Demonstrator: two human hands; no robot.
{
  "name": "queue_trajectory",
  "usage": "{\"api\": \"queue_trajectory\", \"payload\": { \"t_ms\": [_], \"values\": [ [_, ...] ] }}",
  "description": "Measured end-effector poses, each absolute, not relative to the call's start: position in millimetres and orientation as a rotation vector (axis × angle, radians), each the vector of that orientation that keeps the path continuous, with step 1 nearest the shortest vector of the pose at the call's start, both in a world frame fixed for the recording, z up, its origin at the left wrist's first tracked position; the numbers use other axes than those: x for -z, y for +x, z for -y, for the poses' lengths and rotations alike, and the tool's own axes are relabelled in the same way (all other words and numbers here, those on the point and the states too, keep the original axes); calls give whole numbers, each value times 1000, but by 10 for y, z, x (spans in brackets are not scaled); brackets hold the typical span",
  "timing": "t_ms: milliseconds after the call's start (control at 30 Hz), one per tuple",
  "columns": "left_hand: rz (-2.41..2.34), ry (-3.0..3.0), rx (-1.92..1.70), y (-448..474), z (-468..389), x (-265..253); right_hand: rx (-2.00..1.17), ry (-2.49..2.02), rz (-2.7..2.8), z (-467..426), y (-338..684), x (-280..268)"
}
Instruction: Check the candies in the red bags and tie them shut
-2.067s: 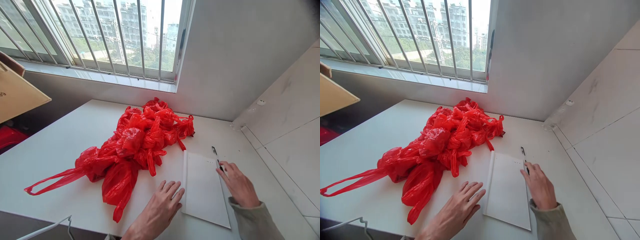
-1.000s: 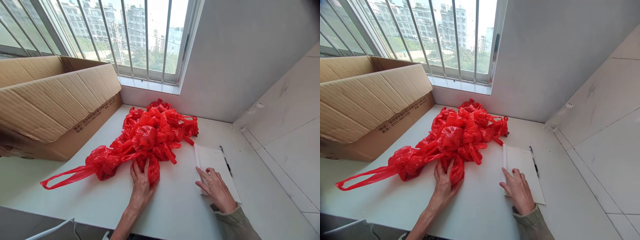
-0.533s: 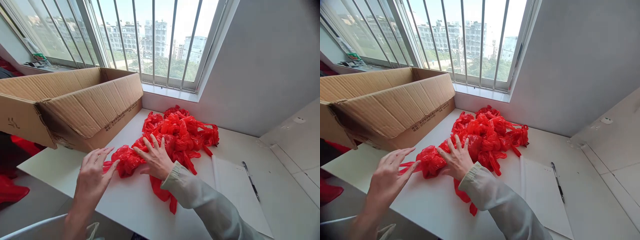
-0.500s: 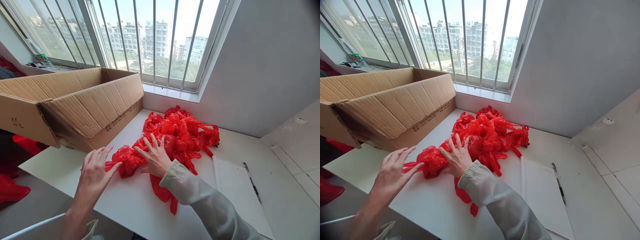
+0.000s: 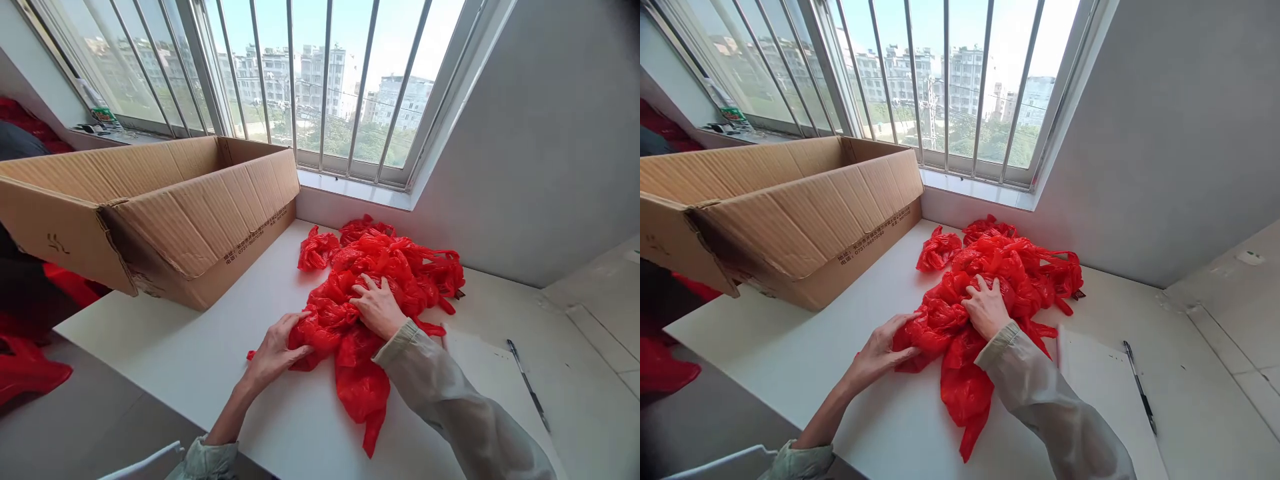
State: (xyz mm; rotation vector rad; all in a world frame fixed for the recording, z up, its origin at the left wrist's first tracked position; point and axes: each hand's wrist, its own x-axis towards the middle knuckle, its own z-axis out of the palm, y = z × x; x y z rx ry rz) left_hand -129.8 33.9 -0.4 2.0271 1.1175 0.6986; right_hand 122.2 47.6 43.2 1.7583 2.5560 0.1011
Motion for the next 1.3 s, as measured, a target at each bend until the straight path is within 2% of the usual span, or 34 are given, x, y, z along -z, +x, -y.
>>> {"api": "queue_trajectory", "payload": {
  "t_ms": [200, 400, 600, 833, 967, 1067, 1167, 1300],
  "values": [
    [-1124, 1730, -681, -1295, -185, 26, -10, 1801, -2568, -152, 1423, -562],
    [-1199, 1797, -686, -1124, -147, 77, 230, 1994, -2823, 438, 835, -474],
    [-1253, 1893, -686, -1028, -179, 114, 194, 2202, -2690, 342, 714, 52],
    [-1296, 2082, -810, -918, -72, -82, -1, 2076, -2899, 366, 971, -160],
    [-1141, 2463, -572, -852, -21, -57, -112, 2592, -2573, 825, 1170, -125],
    [-1128, 2483, -371, -813, -106, 45, 158, 2783, -2404, 977, 1314, 131],
    [-1049, 2426, -417, -808, -279, 57, 308, 2892, -2403, 784, 1304, 309],
    [-1039, 2455, -636, -857, -652, -68, 346, 3081, -2387, 224, 1139, 191]
  ]
}}
